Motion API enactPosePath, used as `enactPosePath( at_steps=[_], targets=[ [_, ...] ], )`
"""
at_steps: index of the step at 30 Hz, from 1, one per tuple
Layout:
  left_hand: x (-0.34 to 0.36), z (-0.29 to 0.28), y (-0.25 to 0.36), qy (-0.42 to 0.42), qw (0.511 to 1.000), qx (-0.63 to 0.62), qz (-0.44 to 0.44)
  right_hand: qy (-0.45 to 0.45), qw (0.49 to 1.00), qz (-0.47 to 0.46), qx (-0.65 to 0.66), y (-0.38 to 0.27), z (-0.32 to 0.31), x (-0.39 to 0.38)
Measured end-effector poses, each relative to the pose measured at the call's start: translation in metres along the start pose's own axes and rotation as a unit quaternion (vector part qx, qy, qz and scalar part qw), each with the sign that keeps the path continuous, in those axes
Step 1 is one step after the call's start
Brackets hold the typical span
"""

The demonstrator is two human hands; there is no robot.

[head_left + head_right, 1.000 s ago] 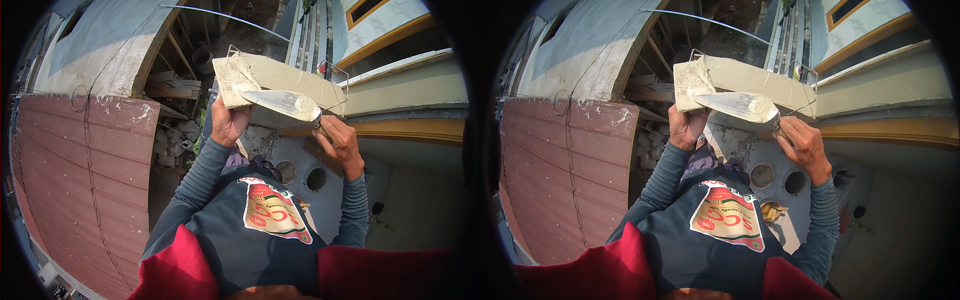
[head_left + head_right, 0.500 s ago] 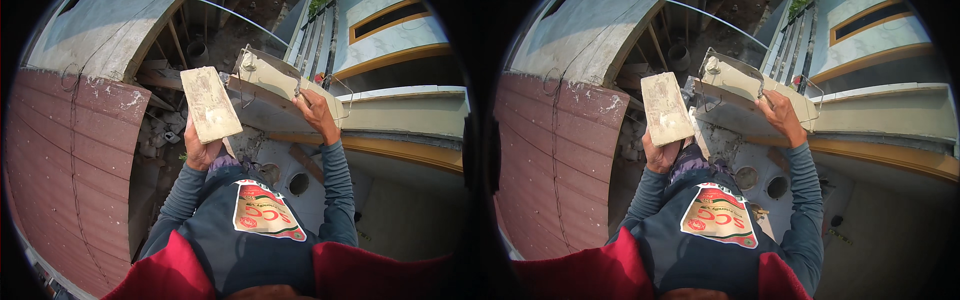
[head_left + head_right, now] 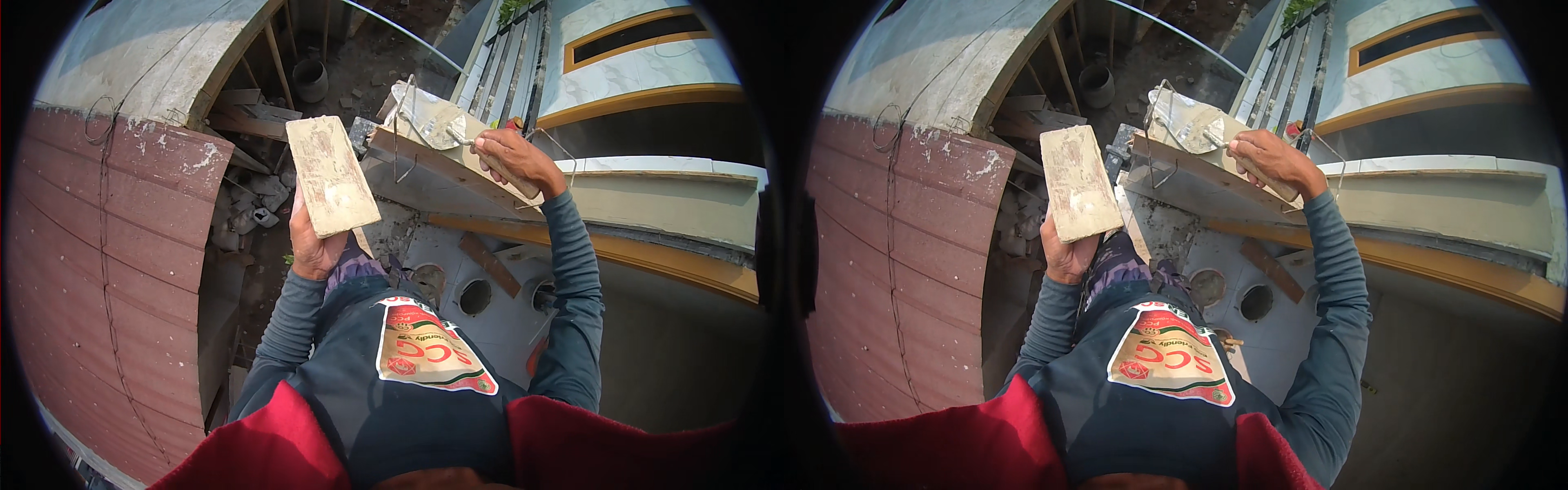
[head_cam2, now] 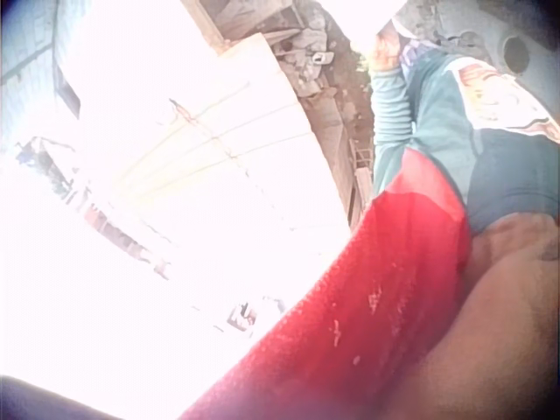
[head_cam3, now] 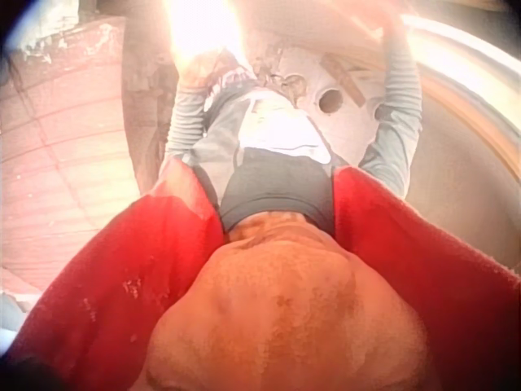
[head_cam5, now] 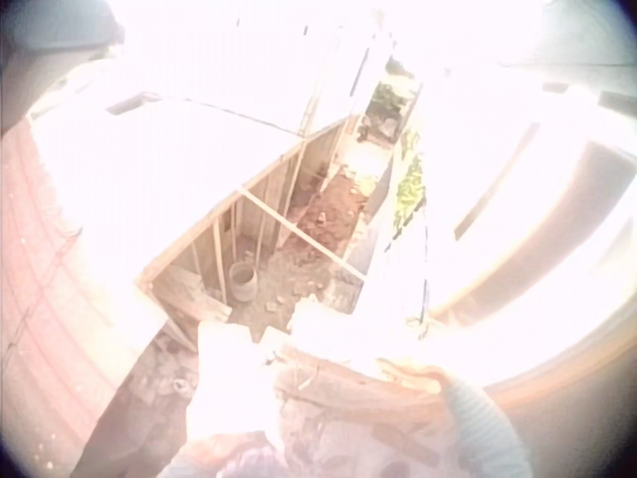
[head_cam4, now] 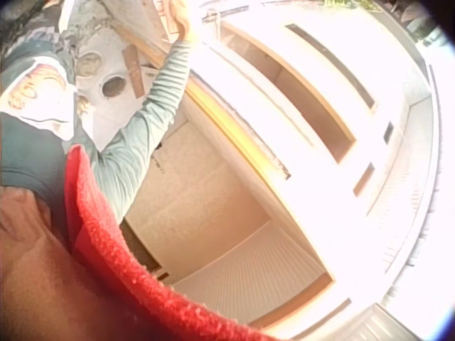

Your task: The person applies plaster to the corner of a wall using a trowel while holding a board underneath to catch excess material and shape the edge.

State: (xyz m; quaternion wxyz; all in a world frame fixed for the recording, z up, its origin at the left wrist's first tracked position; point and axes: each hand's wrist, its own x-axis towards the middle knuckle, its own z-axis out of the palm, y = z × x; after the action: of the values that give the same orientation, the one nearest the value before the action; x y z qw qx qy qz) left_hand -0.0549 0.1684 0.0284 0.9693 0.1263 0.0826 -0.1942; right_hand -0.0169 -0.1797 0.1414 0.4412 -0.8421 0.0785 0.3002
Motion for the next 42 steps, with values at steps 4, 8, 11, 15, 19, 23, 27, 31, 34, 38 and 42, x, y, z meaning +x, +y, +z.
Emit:
enactPosePath(
  at_steps=[4,8,11,15,19,23,27,31,34,38,42],
  targets=[
    [0.0,-0.003,0.003,0.009,1.0,-0.002,-0.003,-0.012,0.999,0.025,0.037,0.019,-0.005,0.004],
    [0.001,-0.012,0.002,0.009,1.0,-0.006,0.009,0.006,0.999,0.044,0.032,0.035,-0.016,-0.021],
    [0.003,-0.015,0.003,0.014,1.0,-0.01,0.02,0.028,0.999,0.024,-0.037,0.037,-0.023,-0.039],
    [0.009,-0.025,0.002,0.004,1.0,-0.013,0.017,0.007,0.997,0.019,-0.075,0.021,-0.018,-0.043],
    [0.009,-0.021,0.004,0.017,1.0,0.0,0.009,-0.016,0.992,0.003,-0.127,0.003,-0.006,-0.021],
    [0.009,-0.018,0.005,0.027,1.0,0.006,0.005,-0.025,0.996,0.01,-0.088,0.014,-0.01,-0.008],
    [0.009,-0.024,0.007,0.028,1.0,0.007,0.007,-0.019,0.998,0.011,-0.066,0.032,-0.014,-0.012],
    [0.01,-0.025,0.008,0.021,1.0,0.002,0.0,0.013,0.999,0.029,-0.027,0.045,-0.013,-0.034],
    [0.009,-0.025,0.01,-0.002,1.0,0.007,-0.001,0.041,0.997,0.062,-0.003,0.051,-0.011,-0.055],
    [0.01,-0.028,0.01,-0.003,1.0,0.001,0.009,0.092,0.991,0.087,0.034,0.045,0.004,-0.079],
    [0.015,-0.035,0.01,0.007,1.0,-0.006,-0.004,0.077,0.995,0.067,0.017,0.025,0.034,-0.068]
  ],
)
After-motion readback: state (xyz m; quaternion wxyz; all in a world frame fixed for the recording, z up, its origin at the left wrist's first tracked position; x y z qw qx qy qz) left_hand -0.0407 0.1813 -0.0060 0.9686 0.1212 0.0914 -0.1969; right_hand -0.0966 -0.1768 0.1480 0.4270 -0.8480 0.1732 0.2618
